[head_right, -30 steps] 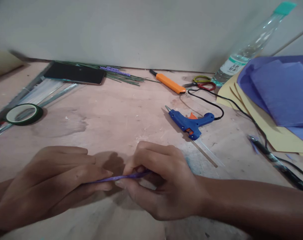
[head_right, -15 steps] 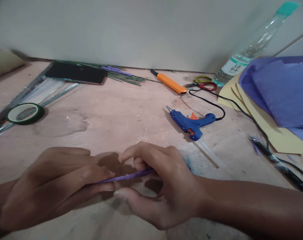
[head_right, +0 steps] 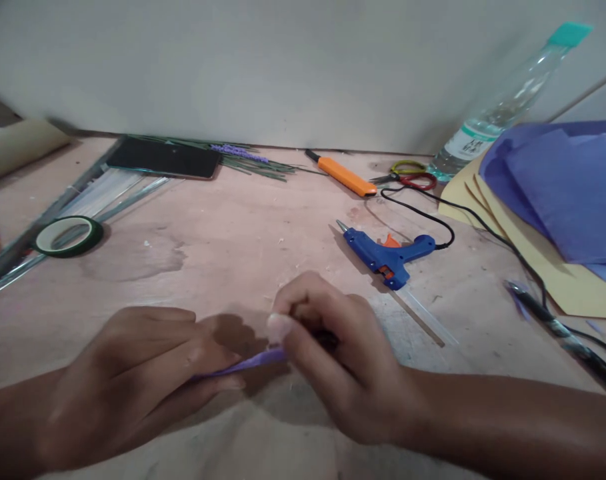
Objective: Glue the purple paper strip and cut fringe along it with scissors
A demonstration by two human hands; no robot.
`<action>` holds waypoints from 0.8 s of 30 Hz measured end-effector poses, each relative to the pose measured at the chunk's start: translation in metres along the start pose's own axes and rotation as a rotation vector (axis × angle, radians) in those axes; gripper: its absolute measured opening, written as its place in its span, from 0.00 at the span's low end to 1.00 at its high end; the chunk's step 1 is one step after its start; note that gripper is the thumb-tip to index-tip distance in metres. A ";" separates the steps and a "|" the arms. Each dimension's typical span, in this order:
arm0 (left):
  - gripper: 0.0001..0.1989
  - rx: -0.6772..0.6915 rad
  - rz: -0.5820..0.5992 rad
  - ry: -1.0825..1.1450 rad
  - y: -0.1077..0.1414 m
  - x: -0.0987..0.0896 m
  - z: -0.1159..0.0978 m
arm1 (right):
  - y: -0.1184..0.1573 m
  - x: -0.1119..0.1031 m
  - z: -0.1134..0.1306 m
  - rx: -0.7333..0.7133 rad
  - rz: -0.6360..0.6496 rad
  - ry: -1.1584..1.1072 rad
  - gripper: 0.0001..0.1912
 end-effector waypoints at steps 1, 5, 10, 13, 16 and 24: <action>0.19 0.000 -0.003 -0.012 0.001 0.000 0.001 | -0.002 -0.003 -0.007 0.069 -0.036 -0.041 0.08; 0.16 -0.002 -0.012 0.043 0.003 0.000 0.004 | -0.020 -0.025 -0.024 0.181 -0.202 -0.128 0.13; 0.12 -0.017 0.016 0.152 0.002 0.000 0.011 | -0.057 -0.061 -0.015 0.064 -0.319 -0.037 0.20; 0.11 -0.055 0.086 0.183 0.003 0.006 0.018 | -0.066 -0.064 -0.014 0.085 -0.255 0.040 0.25; 0.08 -0.091 0.115 0.210 0.005 0.009 0.024 | -0.063 -0.056 -0.018 0.110 -0.158 0.066 0.16; 0.05 -0.093 0.117 0.194 0.003 0.009 0.026 | -0.054 -0.035 -0.014 0.050 0.039 0.205 0.27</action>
Point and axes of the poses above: each hand's wrist, its own y-axis away from the middle knuckle, its own x-axis out of the palm, z = x × y, the point moved 9 cm from there along -y, towards the middle knuckle, and after that the axes turned 6 degrees about -z, right-handed, at the moved point
